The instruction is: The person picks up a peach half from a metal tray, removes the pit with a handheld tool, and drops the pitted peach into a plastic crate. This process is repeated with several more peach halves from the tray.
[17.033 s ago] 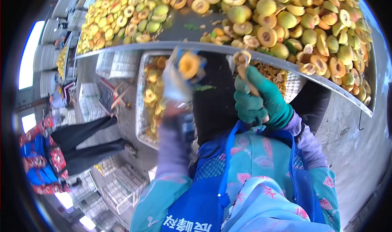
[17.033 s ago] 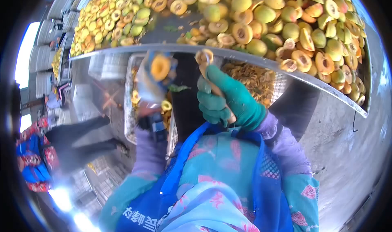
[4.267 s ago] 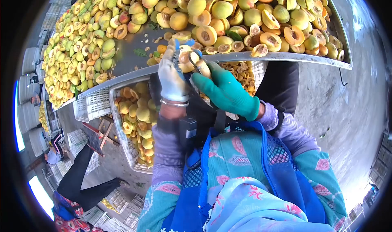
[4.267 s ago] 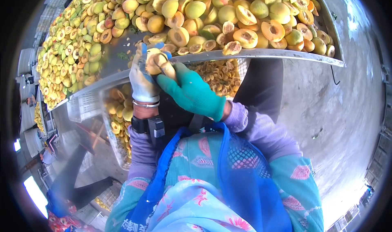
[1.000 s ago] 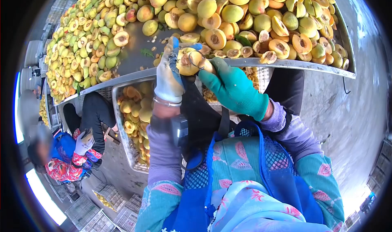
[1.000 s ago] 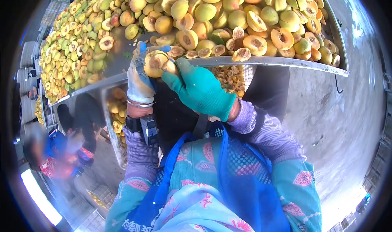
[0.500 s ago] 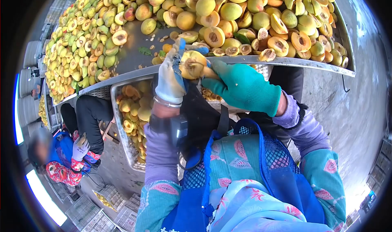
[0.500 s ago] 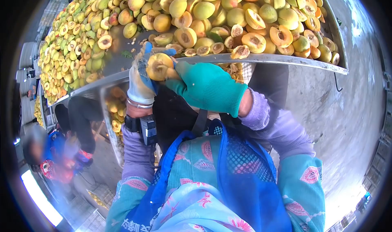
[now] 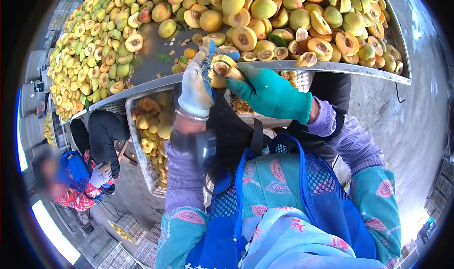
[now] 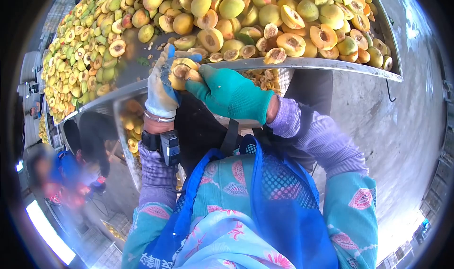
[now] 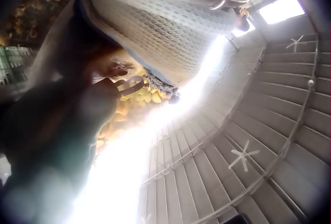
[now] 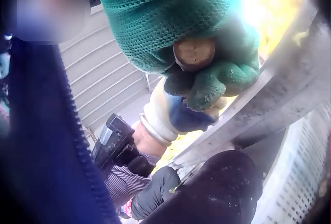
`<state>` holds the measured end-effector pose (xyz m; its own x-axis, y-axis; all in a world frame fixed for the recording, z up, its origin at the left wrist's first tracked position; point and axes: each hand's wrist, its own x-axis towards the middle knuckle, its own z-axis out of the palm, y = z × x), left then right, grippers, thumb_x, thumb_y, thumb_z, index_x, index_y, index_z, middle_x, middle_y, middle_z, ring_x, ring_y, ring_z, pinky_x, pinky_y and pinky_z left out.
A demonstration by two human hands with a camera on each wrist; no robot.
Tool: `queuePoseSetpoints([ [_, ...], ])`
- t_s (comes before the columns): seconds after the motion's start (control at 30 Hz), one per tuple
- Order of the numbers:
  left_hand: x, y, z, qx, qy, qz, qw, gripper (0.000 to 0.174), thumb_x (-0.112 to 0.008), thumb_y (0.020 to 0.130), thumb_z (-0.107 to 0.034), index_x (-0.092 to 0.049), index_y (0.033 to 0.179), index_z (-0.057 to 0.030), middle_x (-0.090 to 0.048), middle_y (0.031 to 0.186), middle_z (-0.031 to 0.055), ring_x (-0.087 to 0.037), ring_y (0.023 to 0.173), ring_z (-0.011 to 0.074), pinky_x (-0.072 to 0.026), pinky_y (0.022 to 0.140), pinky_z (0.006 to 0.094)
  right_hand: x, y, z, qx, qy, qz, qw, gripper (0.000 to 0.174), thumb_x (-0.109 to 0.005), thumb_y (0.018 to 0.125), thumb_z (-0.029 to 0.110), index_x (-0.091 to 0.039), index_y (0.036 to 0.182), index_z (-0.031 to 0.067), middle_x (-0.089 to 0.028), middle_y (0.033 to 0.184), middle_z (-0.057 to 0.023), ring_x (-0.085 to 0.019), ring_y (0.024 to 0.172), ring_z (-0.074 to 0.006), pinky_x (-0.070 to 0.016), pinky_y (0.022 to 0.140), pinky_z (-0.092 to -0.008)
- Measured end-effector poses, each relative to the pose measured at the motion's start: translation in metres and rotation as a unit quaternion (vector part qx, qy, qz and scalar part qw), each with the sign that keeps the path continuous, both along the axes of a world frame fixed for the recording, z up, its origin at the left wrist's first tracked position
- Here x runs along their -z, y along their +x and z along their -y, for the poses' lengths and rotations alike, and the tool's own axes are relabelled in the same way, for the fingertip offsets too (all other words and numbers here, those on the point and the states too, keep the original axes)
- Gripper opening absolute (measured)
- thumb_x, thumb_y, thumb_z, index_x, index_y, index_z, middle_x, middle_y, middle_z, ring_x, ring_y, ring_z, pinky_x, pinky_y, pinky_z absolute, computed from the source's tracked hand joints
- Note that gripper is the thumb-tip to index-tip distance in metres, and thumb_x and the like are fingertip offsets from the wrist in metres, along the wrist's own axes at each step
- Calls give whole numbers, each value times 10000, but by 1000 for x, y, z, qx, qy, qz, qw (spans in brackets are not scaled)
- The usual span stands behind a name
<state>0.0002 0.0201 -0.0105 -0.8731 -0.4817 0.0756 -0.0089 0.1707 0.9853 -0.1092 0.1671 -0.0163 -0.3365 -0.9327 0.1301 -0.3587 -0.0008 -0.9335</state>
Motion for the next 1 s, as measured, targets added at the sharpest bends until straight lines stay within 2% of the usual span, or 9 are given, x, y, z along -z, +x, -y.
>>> queuePoseSetpoints([
  [0.07, -7, -3, 0, -19, 228, 17, 973, 422, -382, 1030, -297, -516, 1226, 52, -684, 1050, 170, -676, 916, 225, -525, 876, 333, 9, -4, 2, -20, 2, 1, 1000, 404, -512, 977, 388, -550, 1014, -13, -626, 775, -232, -633, 719, -387, -486, 631, -441],
  [0.13, 18, -1, 33, 59, -241, 22, 968, 420, -378, 1027, -288, -511, 1246, 44, -676, 1080, 158, -675, 894, 210, -515, 879, 324, 17, -1, 2, -13, -15, 17, 1000, 411, -503, 981, 390, -549, 1021, -16, -622, 762, -215, -636, 708, -354, -487, 633, -427],
  [0.2, 20, -2, 39, 78, -268, 20, 960, 412, -385, 1023, -276, -509, 1262, 36, -666, 1107, 146, -668, 898, 195, -504, 885, 315, 23, 9, 4, 20, -34, 70, 997, 416, -492, 986, 391, -544, 1032, -19, -604, 724, -186, -633, 683, -312, -489, 628, -409],
  [0.27, -2, -7, 16, 40, 148, 14, 988, 397, -405, 1017, -259, -509, 1272, 28, -655, 1130, 136, -654, 928, 179, -493, 893, 305, 24, 17, 7, 49, -15, 170, 984, 427, -476, 992, 396, -534, 1046, -24, -577, 683, -161, -626, 657, -276, -493, 620, -388],
  [0.4, 7, -10, -19, -112, 127, -62, 983, 331, -484, 1002, -229, -566, 1198, 24, -626, 1086, 61, -574, 938, 109, -461, 847, 251, -20, 18, 0, 25, 180, 428, 886, 439, -441, 1005, 392, -530, 1037, -37, -522, 620, -112, -608, 620, -232, -486, 597, -359],
  [0.53, 5, -15, -19, -108, 113, -82, 984, 340, -486, 1007, -266, -591, 1113, 40, -638, 947, 74, -596, 823, 131, -501, 774, 276, 8, 34, 8, 104, 63, 246, 962, 359, -447, 1021, 332, -578, 958, 3, -515, 712, 16, -459, 651, -63, -412, 581, -244],
  [0.73, -10, -27, -10, -39, 257, -12, 966, 343, -518, 996, -277, -618, 1008, 50, -621, 803, 75, -585, 688, 150, -502, 647, 283, 11, 47, 6, 130, -2, 262, 956, 331, -460, 1018, 325, -579, 951, 23, -508, 735, 28, -442, 703, -65, -403, 632, -234],
  [0.8, -8, -28, -6, -25, 234, 16, 972, 349, -533, 990, -284, -617, 993, 55, -620, 804, 72, -579, 679, 148, -495, 636, 278, 13, 41, 1, 52, 14, 360, 931, 387, -443, 1006, 423, -534, 874, 70, -501, 670, 19, -458, 573, -73, -410, 535, -247],
  [1.0, -7, -34, 0, 68, 294, 4, 953, 382, -447, 1002, -287, -590, 1026, 65, -652, 888, 177, -633, 712, 223, -528, 693, 325, -17, 32, -6, -91, 62, 716, 689, 467, -422, 971, 553, -495, 863, 105, -448, 557, -5, -409, 348, -104, -421, 355, -280],
])
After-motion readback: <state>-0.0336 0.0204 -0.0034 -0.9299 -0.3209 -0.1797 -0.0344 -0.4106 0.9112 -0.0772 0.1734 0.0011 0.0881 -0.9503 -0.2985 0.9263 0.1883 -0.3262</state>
